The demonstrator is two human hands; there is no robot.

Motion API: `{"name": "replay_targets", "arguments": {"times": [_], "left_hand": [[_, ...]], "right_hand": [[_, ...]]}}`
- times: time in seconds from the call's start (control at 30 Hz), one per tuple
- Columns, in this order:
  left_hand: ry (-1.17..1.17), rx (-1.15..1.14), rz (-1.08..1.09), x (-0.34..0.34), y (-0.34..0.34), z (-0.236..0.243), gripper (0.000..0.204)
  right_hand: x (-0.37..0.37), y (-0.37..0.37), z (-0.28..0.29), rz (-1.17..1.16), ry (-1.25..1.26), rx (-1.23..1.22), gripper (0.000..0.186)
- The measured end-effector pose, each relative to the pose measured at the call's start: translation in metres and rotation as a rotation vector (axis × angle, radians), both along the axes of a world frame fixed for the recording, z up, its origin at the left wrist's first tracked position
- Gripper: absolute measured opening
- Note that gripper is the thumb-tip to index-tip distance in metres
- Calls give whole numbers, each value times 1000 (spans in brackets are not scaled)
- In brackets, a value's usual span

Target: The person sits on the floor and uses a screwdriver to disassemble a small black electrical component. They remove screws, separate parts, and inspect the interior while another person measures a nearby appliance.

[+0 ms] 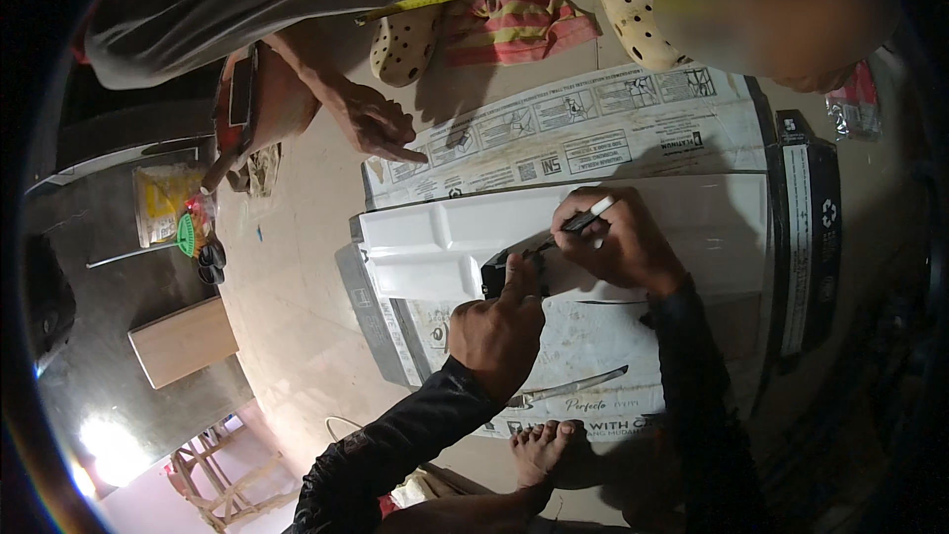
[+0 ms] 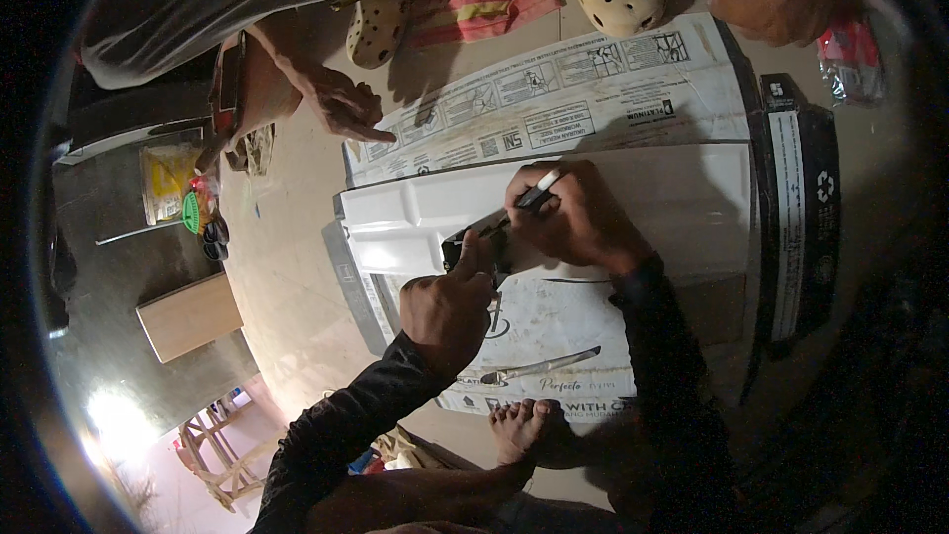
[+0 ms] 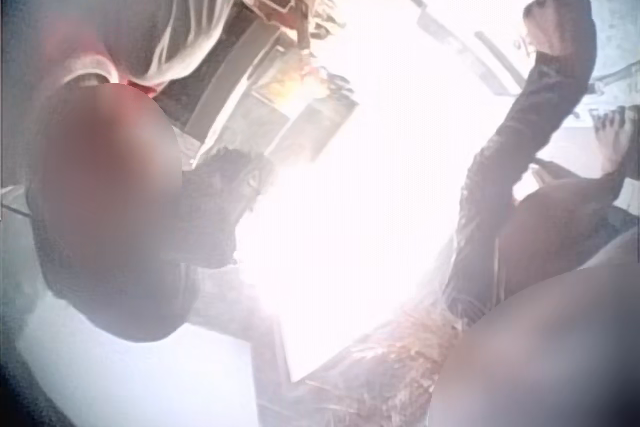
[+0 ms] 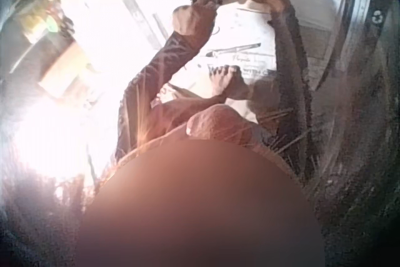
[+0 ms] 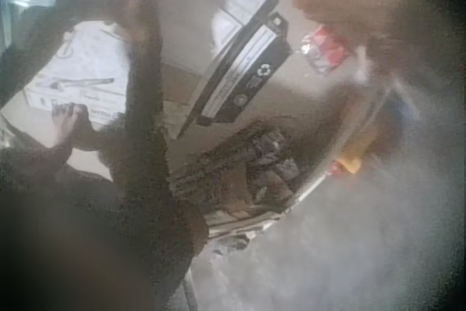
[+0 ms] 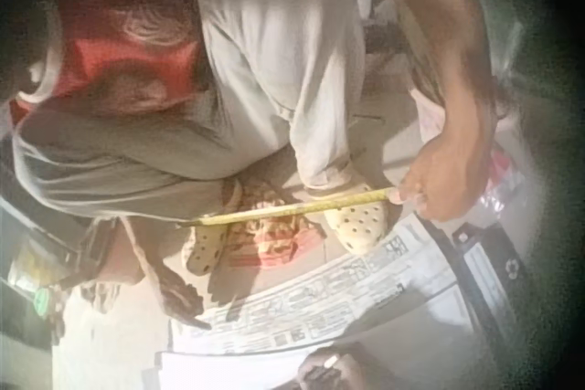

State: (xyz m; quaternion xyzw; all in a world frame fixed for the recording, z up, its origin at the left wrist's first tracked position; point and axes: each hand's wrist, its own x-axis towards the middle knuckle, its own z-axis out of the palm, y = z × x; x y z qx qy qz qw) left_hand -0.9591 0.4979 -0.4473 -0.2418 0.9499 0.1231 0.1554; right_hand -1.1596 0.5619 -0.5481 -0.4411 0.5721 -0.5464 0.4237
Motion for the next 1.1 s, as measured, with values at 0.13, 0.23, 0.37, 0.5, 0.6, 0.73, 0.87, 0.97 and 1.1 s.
{"name": "replay_targets", "arguments": {"times": [0.13, 0.23, 0.37, 0.5, 0.6, 0.73, 0.87, 0.97, 1.1], "left_hand": [[16, -24, 11, -1, 1, -3, 32], [14, -22, -6, -1, -1, -5, 30], [103, -25, -11, 2, -3, -8, 25], [93, -48, 28, 1, -4, -15, 17], [191, -11, 17, 1, -7, -17, 16], [216, -36, 29, 0, -8, -13, 11], [106, -42, 24, -2, -8, -8, 13], [107, -70, 14, -2, -11, -11, 16], [146, -54, 19, 0, -12, -19, 17]], "right_hand": [[-1, 1, 3, -5, -168, 78, 14], [-2, 9, 16, -120, -354, -31, 15], [6, 35, 44, -218, -424, -90, 16], [44, 48, 57, -235, 169, 183, 17], [70, 44, 51, -289, 228, 306, 21], [90, 35, 42, -387, 246, 369, 22], [100, 28, 38, -409, 317, 382, 27], [101, 26, 32, -396, 321, 520, 24], [105, 20, 24, -513, 436, 547, 26]]}}
